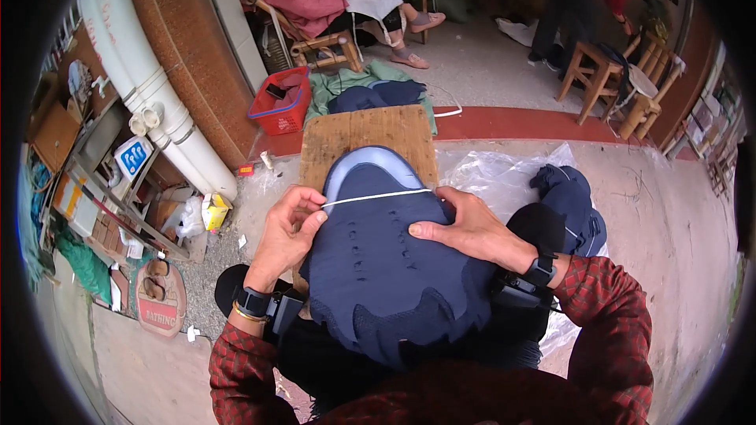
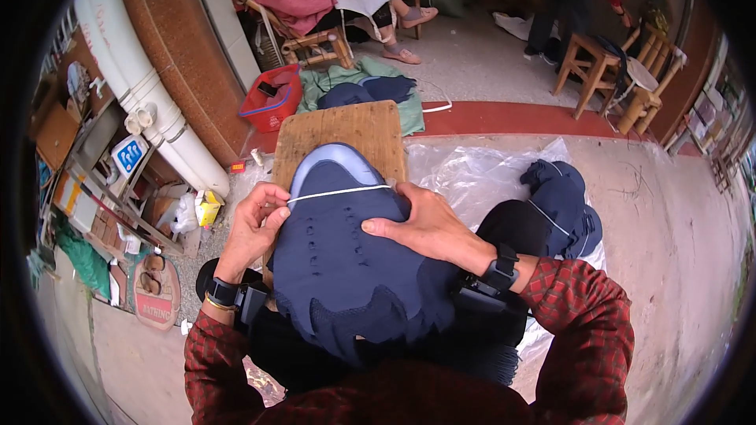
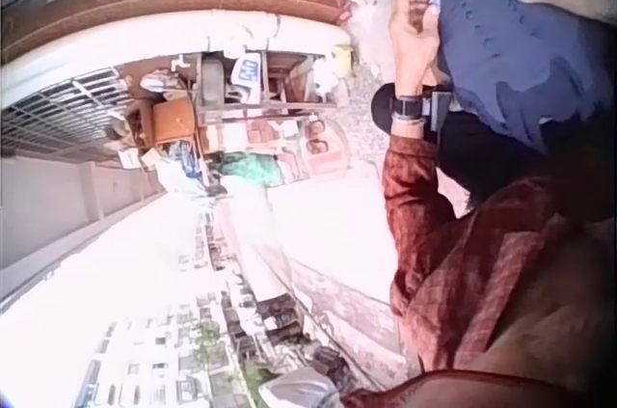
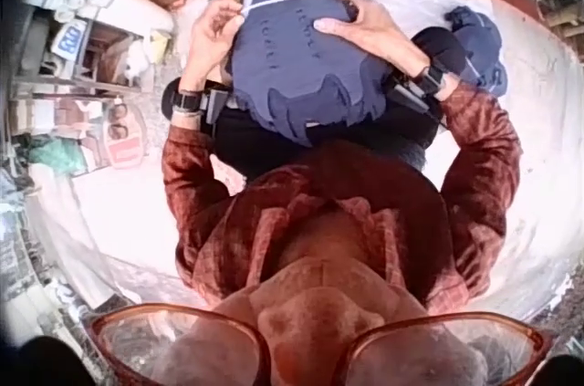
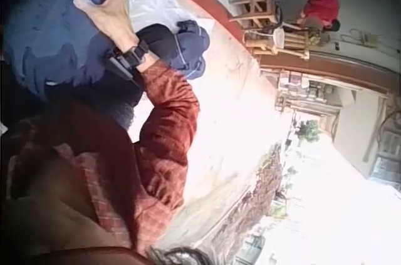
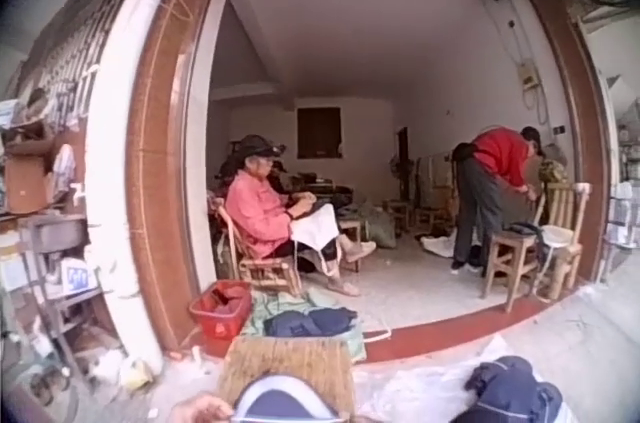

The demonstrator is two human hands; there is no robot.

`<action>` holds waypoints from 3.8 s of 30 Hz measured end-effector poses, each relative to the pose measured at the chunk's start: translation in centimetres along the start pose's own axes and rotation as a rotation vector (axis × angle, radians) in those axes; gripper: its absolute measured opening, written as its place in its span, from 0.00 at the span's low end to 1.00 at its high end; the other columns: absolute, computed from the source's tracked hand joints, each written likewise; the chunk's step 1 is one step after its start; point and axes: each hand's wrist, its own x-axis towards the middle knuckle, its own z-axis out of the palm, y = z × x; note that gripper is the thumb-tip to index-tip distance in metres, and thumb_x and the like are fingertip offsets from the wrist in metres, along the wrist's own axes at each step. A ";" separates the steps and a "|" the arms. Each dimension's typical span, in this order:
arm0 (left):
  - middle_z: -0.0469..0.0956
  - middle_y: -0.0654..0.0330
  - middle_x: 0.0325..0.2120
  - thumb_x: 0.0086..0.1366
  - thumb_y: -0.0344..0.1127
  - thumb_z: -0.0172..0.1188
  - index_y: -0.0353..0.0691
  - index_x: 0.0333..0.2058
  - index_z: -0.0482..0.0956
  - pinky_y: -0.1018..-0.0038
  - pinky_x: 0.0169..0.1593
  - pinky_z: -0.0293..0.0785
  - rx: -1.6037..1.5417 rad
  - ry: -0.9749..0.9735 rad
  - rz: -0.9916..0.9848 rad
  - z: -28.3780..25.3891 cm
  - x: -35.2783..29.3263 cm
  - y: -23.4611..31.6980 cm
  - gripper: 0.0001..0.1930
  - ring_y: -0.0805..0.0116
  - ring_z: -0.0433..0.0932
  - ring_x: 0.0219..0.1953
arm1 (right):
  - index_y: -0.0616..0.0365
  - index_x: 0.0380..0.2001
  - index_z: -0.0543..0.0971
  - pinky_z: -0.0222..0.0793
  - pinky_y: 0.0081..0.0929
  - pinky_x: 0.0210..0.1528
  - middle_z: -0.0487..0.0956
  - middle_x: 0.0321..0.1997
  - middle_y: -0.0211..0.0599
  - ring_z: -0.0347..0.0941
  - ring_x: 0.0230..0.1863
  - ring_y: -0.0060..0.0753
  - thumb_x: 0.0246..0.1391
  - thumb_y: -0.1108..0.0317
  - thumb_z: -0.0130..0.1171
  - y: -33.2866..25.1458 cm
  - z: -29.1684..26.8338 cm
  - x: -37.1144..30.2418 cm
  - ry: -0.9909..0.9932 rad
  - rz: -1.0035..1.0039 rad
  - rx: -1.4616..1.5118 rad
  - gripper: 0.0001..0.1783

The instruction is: Threading a shoe upper component and organizing bundles of shoe straps/cords.

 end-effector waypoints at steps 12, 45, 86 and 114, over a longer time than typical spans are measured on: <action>0.67 0.57 0.34 0.57 0.22 0.57 0.34 0.29 0.67 0.73 0.43 0.68 0.290 -0.062 0.211 -0.5 0.3 1.1 0.06 0.65 0.70 0.37 | 0.76 0.47 0.74 0.74 0.36 0.48 0.79 0.41 0.62 0.79 0.43 0.52 0.43 0.42 0.68 -1.4 0.5 -0.1 0.046 0.024 -0.017 0.44; 0.72 0.62 0.25 0.53 0.23 0.61 0.39 0.28 0.73 0.69 0.46 0.62 0.557 0.087 0.081 3.2 -2.4 7.3 0.06 0.67 0.72 0.31 | 0.66 0.57 0.70 0.70 0.36 0.54 0.78 0.50 0.57 0.75 0.52 0.51 0.46 0.51 0.69 0.7 2.9 0.1 0.230 -0.165 0.224 0.40; 0.63 0.52 0.54 0.34 0.43 0.80 0.33 0.53 0.66 0.57 0.58 0.58 0.756 -0.110 0.311 12.7 -7.5 10.6 0.47 0.50 0.62 0.52 | 0.68 0.46 0.74 0.72 0.37 0.41 0.79 0.36 0.59 0.78 0.36 0.52 0.58 0.76 0.43 4.3 4.6 1.5 0.585 -0.226 0.290 0.15; 0.60 0.54 0.66 0.29 0.29 0.72 0.46 0.40 0.70 0.44 0.68 0.37 0.646 -0.223 0.199 5.8 -7.1 7.3 0.33 0.45 0.46 0.72 | 0.69 0.27 0.75 0.71 0.38 0.31 0.77 0.24 0.53 0.79 0.30 0.50 0.47 0.80 0.56 2.8 -1.4 -0.9 0.178 -0.375 0.388 0.03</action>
